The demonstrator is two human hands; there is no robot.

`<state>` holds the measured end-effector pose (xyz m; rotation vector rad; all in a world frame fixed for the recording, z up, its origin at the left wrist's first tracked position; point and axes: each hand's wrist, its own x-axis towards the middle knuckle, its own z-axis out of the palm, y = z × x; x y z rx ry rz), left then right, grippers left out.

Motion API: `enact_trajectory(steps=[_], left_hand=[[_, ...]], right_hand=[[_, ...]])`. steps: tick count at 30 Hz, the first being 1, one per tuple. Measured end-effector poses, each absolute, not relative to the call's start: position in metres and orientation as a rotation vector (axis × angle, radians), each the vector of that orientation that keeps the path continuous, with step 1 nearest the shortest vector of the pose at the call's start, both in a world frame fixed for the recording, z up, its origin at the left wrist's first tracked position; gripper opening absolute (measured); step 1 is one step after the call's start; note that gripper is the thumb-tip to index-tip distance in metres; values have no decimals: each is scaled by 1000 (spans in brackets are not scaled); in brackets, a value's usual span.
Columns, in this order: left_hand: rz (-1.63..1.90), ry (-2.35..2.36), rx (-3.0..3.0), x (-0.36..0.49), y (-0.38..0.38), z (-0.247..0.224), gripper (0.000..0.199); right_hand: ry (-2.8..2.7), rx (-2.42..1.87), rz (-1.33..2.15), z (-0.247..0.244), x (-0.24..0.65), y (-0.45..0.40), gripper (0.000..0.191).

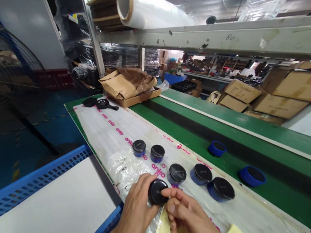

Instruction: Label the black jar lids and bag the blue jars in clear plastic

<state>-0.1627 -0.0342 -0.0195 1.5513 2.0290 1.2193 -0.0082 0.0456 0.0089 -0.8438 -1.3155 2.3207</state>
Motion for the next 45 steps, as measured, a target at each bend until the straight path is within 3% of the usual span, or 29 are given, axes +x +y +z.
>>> enact_trajectory(steps=[45], left_hand=[[1146, 2029, 1581, -163, -35, -17, 68]], right_hand=[[-1317, -853, 2282, 3, -5, 46, 40]])
